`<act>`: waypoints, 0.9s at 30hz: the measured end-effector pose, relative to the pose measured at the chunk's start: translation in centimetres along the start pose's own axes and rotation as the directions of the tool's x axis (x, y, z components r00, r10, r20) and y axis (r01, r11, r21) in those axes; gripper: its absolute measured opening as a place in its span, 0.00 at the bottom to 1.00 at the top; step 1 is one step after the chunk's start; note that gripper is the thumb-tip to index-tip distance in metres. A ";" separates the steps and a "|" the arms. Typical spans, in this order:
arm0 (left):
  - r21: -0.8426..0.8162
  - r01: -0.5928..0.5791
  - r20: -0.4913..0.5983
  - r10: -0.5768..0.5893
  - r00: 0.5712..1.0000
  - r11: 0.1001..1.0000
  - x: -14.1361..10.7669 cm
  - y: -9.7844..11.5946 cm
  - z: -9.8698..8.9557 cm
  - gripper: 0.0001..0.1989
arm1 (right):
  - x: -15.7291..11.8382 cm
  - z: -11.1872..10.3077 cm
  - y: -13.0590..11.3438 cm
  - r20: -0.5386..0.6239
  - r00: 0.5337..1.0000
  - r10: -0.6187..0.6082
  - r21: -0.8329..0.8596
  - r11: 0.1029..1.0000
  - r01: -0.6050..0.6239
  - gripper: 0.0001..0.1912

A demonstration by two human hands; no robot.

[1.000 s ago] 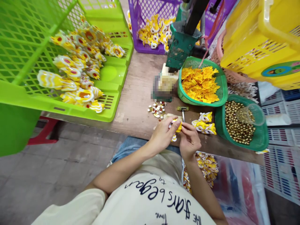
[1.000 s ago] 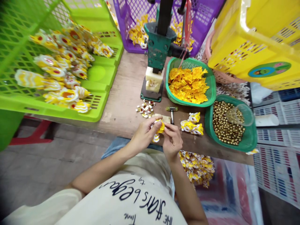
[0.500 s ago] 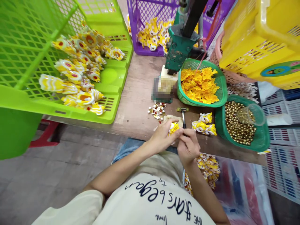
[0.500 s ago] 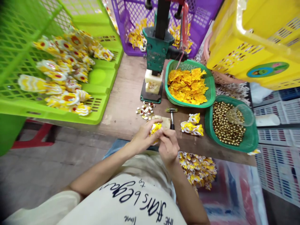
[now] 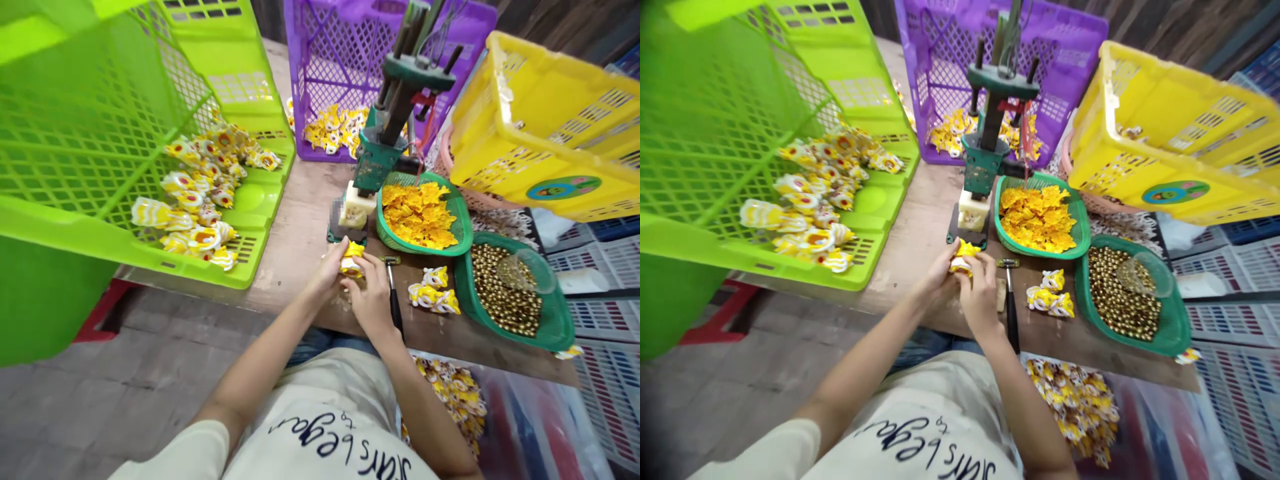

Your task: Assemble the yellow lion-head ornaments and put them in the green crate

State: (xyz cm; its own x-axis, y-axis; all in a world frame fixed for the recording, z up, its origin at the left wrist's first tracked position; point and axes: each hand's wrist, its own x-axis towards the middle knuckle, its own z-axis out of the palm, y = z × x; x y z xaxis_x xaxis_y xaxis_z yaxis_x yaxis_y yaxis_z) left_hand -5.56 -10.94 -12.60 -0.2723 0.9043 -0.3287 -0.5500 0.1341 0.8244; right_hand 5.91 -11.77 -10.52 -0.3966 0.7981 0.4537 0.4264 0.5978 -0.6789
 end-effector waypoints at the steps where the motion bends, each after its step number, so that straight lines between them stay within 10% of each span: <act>1: -0.033 0.014 0.022 -0.013 1.000 0.999 0.6 0.2 -0.1 0.21 | 0.7 0.7 0.5 -0.016 1.000 0.005 -0.016 1.000 -0.005 0.14; 9: 0.197 -0.288 0.126 0.267 0.955 0.937 3.6 1.2 -2.5 0.23 | 6.7 4.7 4.8 -0.208 0.977 -0.042 -0.062 0.998 0.029 0.09; 18: 0.764 -0.532 0.248 0.596 0.764 0.364 4.6 2.0 -3.4 0.12 | 8.4 5.7 5.3 -0.309 0.950 -0.047 -0.059 0.998 0.030 0.11; 27: 0.790 -0.557 0.298 0.636 0.712 0.254 5.2 2.4 -3.1 0.10 | 8.8 5.7 5.0 -0.371 0.928 -0.020 -0.033 0.999 0.008 0.11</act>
State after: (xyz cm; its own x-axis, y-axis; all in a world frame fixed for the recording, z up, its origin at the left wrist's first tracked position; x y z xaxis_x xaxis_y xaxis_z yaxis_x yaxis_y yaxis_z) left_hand -10.78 -7.21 -13.78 -0.3084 0.8500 0.4271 0.6359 -0.1497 0.7571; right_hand -0.13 -2.19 -13.17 -0.0745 0.7571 0.6491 0.4501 0.6063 -0.6556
